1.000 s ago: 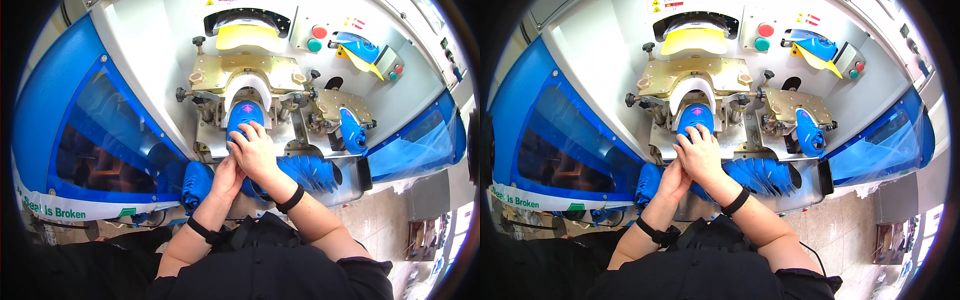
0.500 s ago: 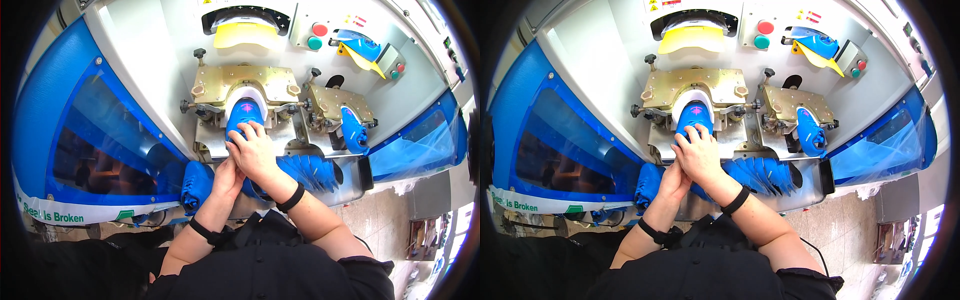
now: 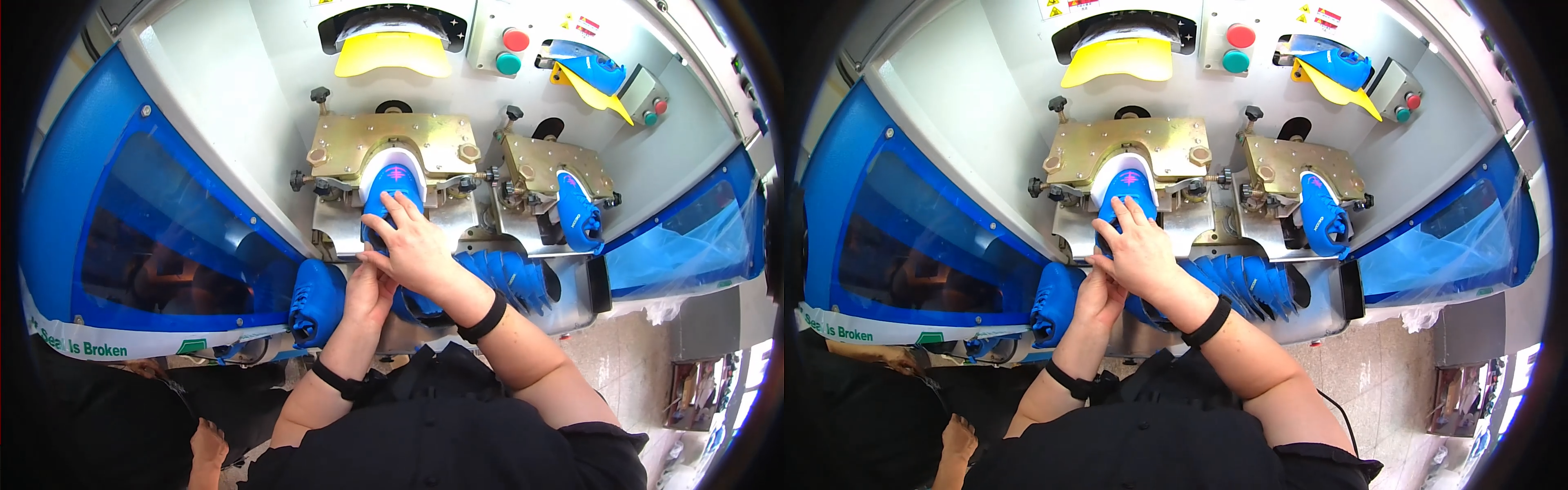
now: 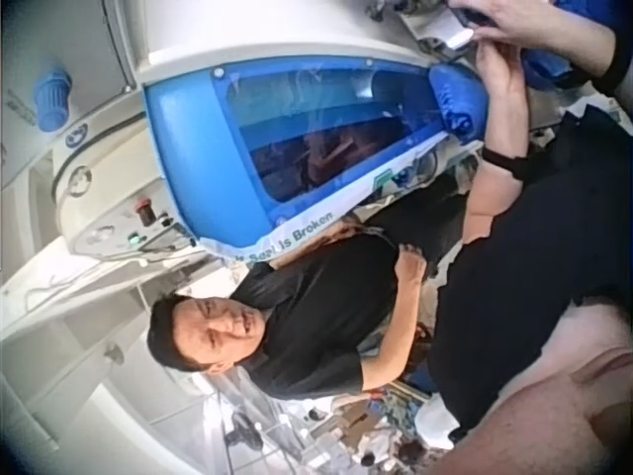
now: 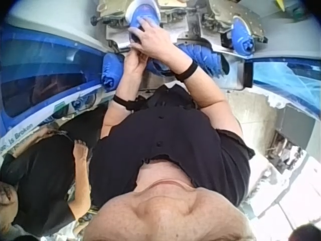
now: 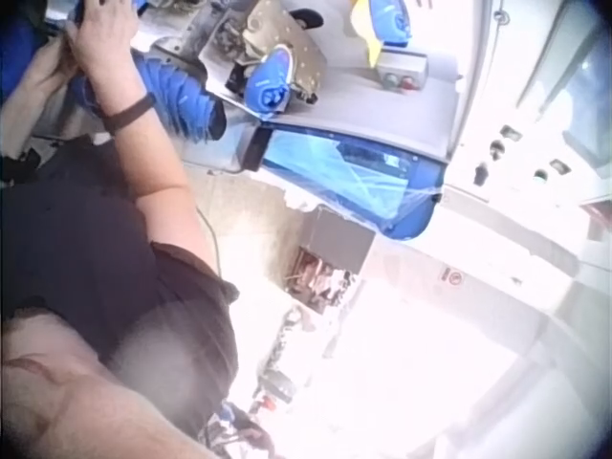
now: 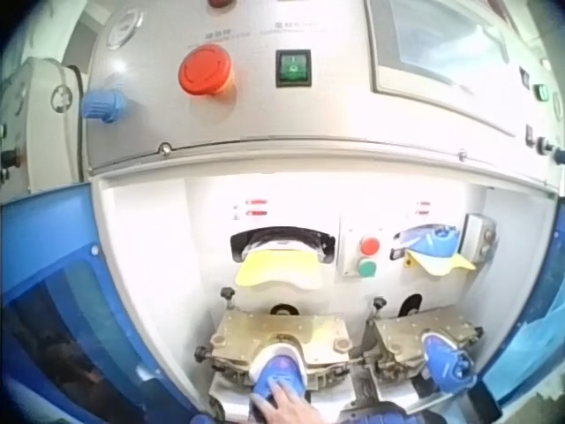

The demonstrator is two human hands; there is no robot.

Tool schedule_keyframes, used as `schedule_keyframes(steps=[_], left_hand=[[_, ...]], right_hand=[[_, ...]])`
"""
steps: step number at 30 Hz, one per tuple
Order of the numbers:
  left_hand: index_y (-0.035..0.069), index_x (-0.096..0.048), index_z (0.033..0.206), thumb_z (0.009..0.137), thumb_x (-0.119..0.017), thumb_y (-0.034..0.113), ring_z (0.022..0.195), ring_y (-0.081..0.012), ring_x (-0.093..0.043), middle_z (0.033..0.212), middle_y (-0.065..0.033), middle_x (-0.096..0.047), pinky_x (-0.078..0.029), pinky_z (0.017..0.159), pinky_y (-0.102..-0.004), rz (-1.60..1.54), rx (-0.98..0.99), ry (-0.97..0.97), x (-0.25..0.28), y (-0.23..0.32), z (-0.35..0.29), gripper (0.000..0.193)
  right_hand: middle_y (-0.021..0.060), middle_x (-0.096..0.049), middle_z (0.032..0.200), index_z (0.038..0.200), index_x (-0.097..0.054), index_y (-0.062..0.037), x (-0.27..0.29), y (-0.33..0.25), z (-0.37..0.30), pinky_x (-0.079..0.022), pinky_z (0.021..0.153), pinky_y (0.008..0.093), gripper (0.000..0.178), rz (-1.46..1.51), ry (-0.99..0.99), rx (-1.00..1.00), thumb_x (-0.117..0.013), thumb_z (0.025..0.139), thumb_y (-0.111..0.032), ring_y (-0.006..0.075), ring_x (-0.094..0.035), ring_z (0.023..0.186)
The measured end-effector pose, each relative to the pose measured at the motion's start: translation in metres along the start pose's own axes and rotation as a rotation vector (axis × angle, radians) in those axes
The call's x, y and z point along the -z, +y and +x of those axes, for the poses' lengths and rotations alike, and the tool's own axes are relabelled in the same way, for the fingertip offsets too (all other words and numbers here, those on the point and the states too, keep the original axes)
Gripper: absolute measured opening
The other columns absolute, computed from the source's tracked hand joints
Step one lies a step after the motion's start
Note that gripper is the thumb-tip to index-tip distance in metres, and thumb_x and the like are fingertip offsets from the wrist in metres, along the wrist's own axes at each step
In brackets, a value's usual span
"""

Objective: Operating a shoe-shaping machine to process blue shoe uppers and uppers-on-lasts.

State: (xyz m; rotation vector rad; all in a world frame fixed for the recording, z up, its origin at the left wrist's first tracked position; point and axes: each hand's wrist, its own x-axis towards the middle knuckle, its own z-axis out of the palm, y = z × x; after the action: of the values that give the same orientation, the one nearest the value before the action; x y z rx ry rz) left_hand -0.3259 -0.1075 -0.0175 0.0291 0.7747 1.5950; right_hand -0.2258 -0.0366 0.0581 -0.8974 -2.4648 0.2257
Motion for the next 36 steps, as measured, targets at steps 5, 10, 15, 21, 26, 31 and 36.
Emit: schedule_keyframes(steps=[5, 10, 15, 21, 26, 31, 36], left_hand=[[0.010, -0.056, 0.113, 0.101, -0.050, 0.039, 0.086, -0.0124, -0.064, 0.097, -0.0016, -0.063, -0.056, 0.073, -0.0311, 0.016, -0.033, 0.016, 0.005, -0.007, 0.002, 0.032], [0.013, -0.056, 0.107, 0.102, -0.050, 0.039, 0.084, -0.0118, -0.063, 0.092, 0.0003, -0.063, -0.054, 0.070, -0.0296, 0.064, -0.070, 0.030, 0.007, -0.010, 0.005, 0.028], [0.013, -0.057, 0.107, 0.100, -0.051, 0.042, 0.079, -0.0124, -0.064, 0.088, 0.0013, -0.064, -0.054, 0.069, -0.0312, 0.048, -0.102, 0.044, 0.007, -0.012, 0.002, 0.030], [0.013, -0.062, 0.108, 0.099, -0.051, 0.048, 0.077, -0.0149, -0.066, 0.089, -0.0016, -0.067, -0.054, 0.066, -0.0299, 0.120, -0.102, 0.029, -0.008, -0.014, -0.002, 0.038], [0.008, -0.061, 0.111, 0.097, -0.048, 0.057, 0.092, -0.0234, -0.067, 0.104, -0.0080, -0.068, -0.056, 0.073, -0.0361, 0.160, -0.073, 0.139, 0.006, -0.016, -0.007, 0.053], [0.006, -0.063, 0.094, 0.098, -0.049, 0.055, 0.077, -0.0231, -0.069, 0.085, -0.0113, -0.068, -0.055, 0.063, -0.0327, 0.348, 0.172, 0.084, 0.037, -0.050, -0.024, 0.051], [-0.001, -0.066, 0.093, 0.100, -0.055, 0.024, 0.075, -0.0142, -0.066, 0.080, -0.0058, -0.067, -0.052, 0.068, -0.0255, 1.089, 0.117, -0.503, -0.060, -0.111, -0.036, 0.028]], right_hand=[[0.0238, -0.044, 0.142, 0.125, -0.059, -0.0136, 0.002, 0.003, 0.000, -0.044, 0.104, 0.0457, 0.056, -0.004, -0.038, 0.029, -0.071, 0.081, -0.045, 0.0417, -0.042, 0.133], [0.0245, -0.043, 0.144, 0.125, -0.059, -0.0127, -0.007, 0.005, -0.002, -0.044, 0.104, 0.0450, 0.059, -0.032, 0.003, 0.063, -0.072, 0.079, -0.046, 0.0419, -0.041, 0.134], [0.0249, -0.042, 0.144, 0.125, -0.060, -0.0120, -0.009, 0.005, -0.005, -0.044, 0.104, 0.0454, 0.059, -0.039, 0.019, 0.098, -0.073, 0.078, -0.046, 0.0425, -0.040, 0.134], [0.0195, -0.045, 0.143, 0.123, -0.060, -0.0078, 0.019, 0.018, -0.033, -0.044, 0.101, 0.0460, 0.052, 0.101, 0.110, 0.144, -0.072, 0.081, -0.036, 0.0406, -0.043, 0.132], [0.0113, -0.063, 0.116, 0.103, -0.063, -0.0083, 0.066, 0.076, -0.139, -0.049, 0.087, 0.0412, 0.028, 0.162, 0.182, 0.048, -0.073, 0.079, -0.018, 0.0317, -0.061, 0.103], [0.0143, -0.064, 0.101, 0.094, -0.064, -0.0043, 0.084, 0.170, -0.236, -0.048, 0.081, 0.0412, 0.010, 0.109, 0.279, -0.572, -0.058, 0.091, -0.011, 0.0336, -0.060, 0.094], [0.0184, -0.065, 0.092, 0.095, -0.065, -0.0020, 0.040, 0.234, -0.255, -0.048, 0.077, 0.0427, 0.025, 0.301, 0.099, -0.776, -0.057, 0.093, -0.025, 0.0354, -0.062, 0.088]])
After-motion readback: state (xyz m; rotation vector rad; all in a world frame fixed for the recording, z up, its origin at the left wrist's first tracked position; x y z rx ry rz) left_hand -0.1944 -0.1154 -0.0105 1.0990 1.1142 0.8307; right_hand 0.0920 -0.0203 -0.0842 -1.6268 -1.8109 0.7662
